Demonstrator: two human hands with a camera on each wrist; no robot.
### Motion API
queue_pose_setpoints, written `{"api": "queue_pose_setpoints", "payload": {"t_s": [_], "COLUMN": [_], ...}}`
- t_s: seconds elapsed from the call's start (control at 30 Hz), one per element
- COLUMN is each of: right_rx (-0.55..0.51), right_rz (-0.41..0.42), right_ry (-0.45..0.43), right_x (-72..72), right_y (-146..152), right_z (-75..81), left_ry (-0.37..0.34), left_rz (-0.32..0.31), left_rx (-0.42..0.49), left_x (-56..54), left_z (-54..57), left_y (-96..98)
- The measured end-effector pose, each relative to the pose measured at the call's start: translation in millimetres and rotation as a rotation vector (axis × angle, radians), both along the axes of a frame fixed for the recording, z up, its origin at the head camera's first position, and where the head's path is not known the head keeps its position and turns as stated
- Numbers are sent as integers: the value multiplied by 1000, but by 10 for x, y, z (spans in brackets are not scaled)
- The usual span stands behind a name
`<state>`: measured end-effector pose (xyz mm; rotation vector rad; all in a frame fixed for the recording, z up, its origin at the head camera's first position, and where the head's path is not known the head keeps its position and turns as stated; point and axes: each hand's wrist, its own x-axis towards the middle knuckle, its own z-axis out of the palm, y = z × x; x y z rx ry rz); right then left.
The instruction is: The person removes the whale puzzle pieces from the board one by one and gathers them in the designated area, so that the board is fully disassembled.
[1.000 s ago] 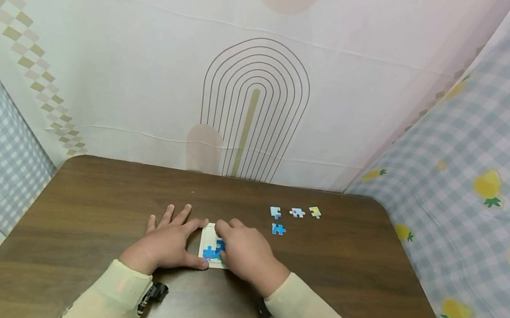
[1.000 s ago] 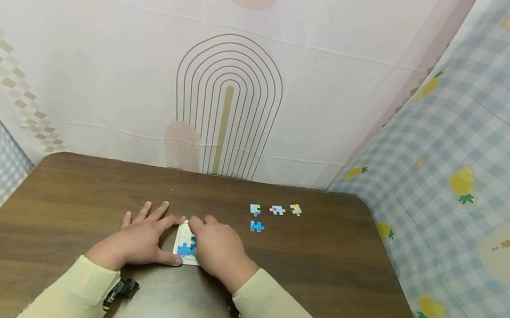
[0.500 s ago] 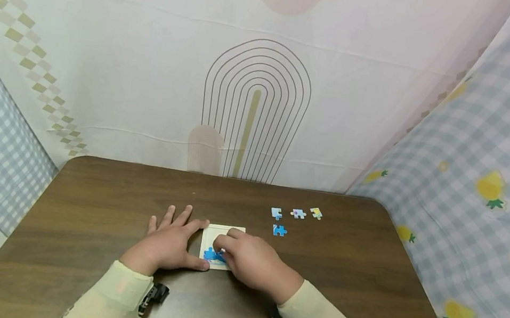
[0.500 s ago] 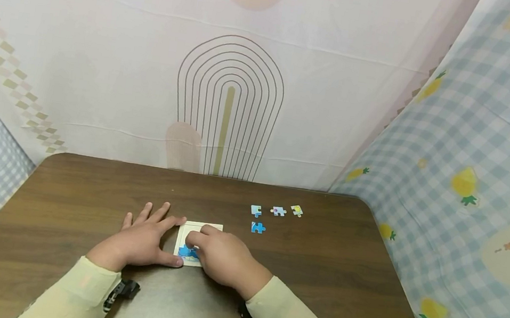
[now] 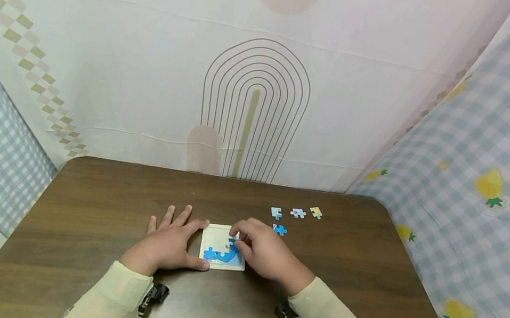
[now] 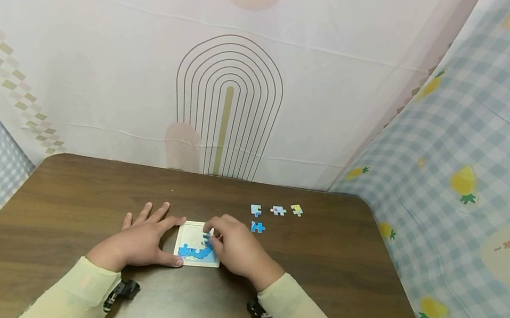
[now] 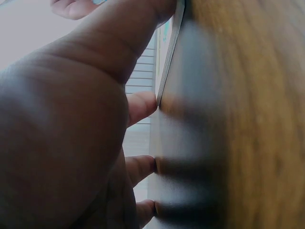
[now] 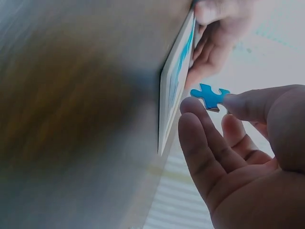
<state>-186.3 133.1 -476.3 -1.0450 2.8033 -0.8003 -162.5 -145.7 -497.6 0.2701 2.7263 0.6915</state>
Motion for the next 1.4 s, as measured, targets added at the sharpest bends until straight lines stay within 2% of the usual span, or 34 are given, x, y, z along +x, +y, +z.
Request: {"api": "queue_pose_setpoints", "payload": {"t_s": [0.33, 0.67, 1.07, 1.4], "right_rx": [-6, -61, -54, -96], "right_rz": [-126, -305, -405, -486], "right_ry": [-48, -182, -258, -319], "right_x": [-102, -264, -503, -625], "right_y": [392, 779, 1282, 1495], "right_z": [-2, -73, -149, -220], "left_ry": [-1, 3, 0, -2], "left_rz": [4, 4, 0, 1], "left_rx": [13, 21, 1, 2], "left_x": [-1, 21, 8, -3], "left_z": [15, 25, 10, -16], "left_y": [-14, -18, 4, -8]}}
